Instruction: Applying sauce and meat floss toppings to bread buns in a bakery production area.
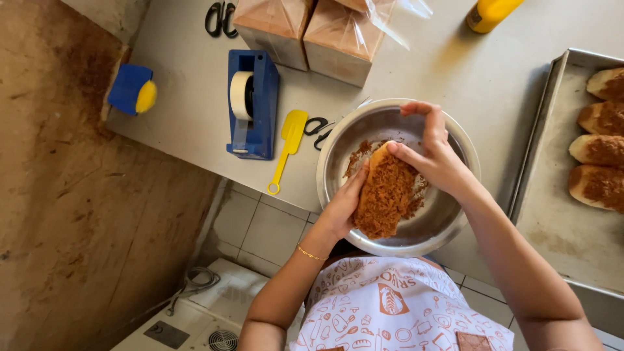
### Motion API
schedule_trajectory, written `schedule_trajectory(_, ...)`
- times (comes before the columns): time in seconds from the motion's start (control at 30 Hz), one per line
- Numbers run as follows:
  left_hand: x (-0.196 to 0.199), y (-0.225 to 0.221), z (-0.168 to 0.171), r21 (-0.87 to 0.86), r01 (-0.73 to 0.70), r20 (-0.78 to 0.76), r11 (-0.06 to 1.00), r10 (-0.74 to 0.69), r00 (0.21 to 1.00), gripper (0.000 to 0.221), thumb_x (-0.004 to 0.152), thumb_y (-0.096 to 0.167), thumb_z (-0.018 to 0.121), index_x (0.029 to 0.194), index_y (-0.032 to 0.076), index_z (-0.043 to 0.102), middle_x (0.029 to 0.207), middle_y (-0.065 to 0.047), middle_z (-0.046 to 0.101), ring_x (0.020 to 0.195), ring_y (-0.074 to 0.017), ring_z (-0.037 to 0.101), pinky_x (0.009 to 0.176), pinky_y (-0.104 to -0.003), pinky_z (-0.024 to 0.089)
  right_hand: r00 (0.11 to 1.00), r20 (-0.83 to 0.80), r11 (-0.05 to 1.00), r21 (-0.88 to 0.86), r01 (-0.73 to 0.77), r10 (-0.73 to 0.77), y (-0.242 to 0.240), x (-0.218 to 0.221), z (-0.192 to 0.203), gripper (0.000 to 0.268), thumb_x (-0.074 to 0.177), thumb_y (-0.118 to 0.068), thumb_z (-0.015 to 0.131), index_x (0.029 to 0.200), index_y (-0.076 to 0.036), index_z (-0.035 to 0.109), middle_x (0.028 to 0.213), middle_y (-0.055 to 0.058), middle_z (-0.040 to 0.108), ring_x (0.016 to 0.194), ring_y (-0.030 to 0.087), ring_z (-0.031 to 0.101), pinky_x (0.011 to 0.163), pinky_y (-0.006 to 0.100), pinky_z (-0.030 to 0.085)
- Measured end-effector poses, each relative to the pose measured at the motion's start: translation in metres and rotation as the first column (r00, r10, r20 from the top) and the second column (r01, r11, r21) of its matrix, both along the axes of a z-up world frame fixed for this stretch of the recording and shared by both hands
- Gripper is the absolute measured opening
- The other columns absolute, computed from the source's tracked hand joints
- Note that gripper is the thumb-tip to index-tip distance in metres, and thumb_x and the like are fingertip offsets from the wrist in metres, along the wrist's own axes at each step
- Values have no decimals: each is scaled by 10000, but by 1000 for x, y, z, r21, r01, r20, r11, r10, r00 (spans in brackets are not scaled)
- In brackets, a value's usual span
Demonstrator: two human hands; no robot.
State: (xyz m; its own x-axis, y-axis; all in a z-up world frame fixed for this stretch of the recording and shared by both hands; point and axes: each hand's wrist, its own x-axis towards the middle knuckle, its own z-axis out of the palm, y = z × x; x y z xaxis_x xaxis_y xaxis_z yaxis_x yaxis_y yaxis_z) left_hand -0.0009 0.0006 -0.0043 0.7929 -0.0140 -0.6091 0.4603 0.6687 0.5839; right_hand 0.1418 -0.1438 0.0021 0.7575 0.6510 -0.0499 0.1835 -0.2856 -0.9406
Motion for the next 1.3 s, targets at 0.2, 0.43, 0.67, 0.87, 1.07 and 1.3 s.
schedule_trajectory(0.2, 1, 3, -9, -51, -29, -16, 998, 28, 999, 679, 987, 507, 567, 1553, 176, 391, 1601, -194, 355, 1473, -395, 331, 1172, -557, 328, 990, 129, 992, -117, -48, 63, 5, -2, 9, 750, 893, -459, 731, 1429, -119, 333, 1340, 127, 379, 1347, 350, 333, 1157, 598, 143)
schedule_trajectory(0.43, 8, 13, -27, -308, -15, -107, 951, -19, 994, 752, 967, 607, 558, 1530, 119, 451, 1510, -174, 490, 1397, -314, 464, 1177, -477, 372, 952, 300, 994, -105, -26, 57, 6, -22, 26, 791, 891, -489, 711, 1445, -71, 331, 1371, 203, 356, 1427, 434, 251, 1164, 674, 100)
schedule_trajectory(0.67, 20, 13, -75, -445, 9, -44, 896, -32, 998, 772, 963, 663, 593, 1445, 61, 546, 1383, -172, 608, 1257, -295, 608, 1118, -439, 468, 893, 447, 997, -73, -20, 51, -3, -40, 26, 847, 876, -579, 682, 1467, -93, 320, 1385, 153, 345, 1448, 386, 211, 1193, 591, 81)
schedule_trajectory(0.87, 26, 19, -115, -515, -18, -83, 857, -29, 996, 808, 937, 742, 569, 1390, 75, 605, 1340, -181, 638, 1202, -295, 650, 1069, -436, 512, 874, 486, 996, -82, 19, 23, 2, -59, 13, 841, 864, -544, 722, 1472, -89, 361, 1388, 146, 377, 1453, 380, 206, 1195, 585, 63)
schedule_trajectory(1.07, 33, 15, -60, -466, -94, -128, 880, 38, 991, 744, 959, 666, 557, 1400, 68, 586, 1377, -163, 614, 1245, -289, 615, 1077, -424, 495, 839, 543, 992, -124, 33, 40, 1, -69, 9, 903, 826, -623, 716, 1480, -100, 377, 1400, 153, 379, 1455, 403, 233, 1203, 576, 37)
schedule_trajectory(1.3, 53, 6, -95, -418, -113, -106, 901, 75, 992, 771, 927, 693, 583, 1419, 100, 561, 1404, -171, 589, 1266, -310, 599, 1106, -470, 487, 837, 542, 997, 48, 60, -76, -23, -50, 15, 869, 867, -629, 684, 1409, -22, 382, 1273, 195, 448, 1359, 392, 382, 1213, 511, 161)
